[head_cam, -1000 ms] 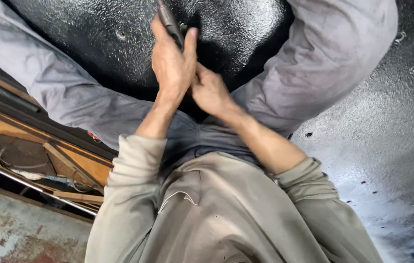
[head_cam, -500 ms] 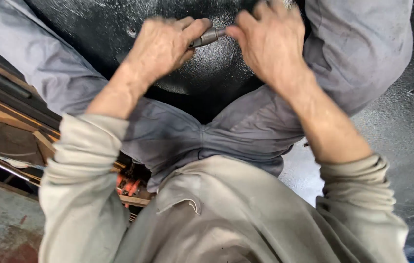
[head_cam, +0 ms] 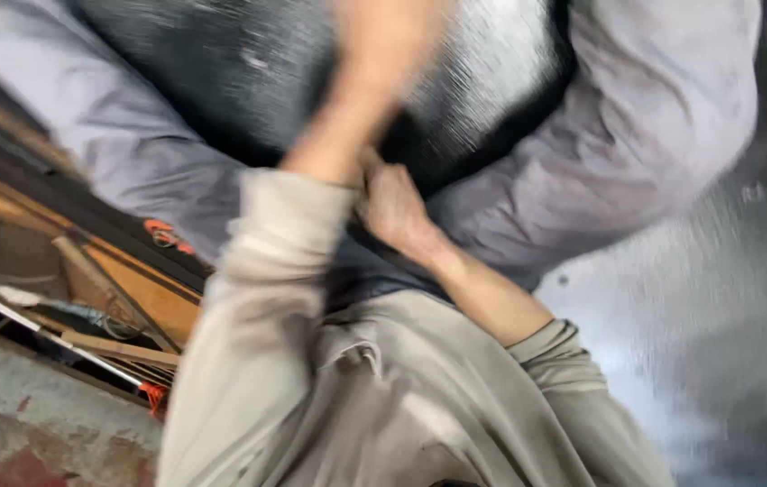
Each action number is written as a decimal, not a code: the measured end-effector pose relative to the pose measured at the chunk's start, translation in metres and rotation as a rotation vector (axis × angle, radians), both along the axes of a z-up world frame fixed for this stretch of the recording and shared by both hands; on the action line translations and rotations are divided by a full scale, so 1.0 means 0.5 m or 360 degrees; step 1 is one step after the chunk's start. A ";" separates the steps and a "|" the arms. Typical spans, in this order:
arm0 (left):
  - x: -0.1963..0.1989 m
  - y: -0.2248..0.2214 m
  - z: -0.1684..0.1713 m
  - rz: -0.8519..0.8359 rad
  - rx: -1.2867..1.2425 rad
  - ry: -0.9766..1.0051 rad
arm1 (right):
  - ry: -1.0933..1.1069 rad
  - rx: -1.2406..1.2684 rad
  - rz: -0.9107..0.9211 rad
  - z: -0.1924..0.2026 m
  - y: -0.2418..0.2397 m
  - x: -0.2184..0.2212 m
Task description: Tapping threads into holes in a metal plate using a manual tap handle.
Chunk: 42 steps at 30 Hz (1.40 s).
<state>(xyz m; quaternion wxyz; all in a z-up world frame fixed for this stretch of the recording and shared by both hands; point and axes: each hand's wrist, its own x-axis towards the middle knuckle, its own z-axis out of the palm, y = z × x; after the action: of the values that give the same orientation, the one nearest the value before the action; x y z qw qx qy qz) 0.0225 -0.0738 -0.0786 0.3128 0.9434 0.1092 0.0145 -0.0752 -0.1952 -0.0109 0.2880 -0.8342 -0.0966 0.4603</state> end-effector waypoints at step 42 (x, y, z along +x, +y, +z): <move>-0.413 0.261 0.087 -0.0050 -0.0212 -0.0047 | -0.1435 -0.0175 0.1349 0.127 0.071 0.310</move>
<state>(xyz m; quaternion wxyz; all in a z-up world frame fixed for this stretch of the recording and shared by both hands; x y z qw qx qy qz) -0.1838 0.0565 -0.0349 0.3767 0.9218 0.0905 0.0161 0.0800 -0.1598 0.0526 -0.0323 -0.8492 -0.5078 0.1413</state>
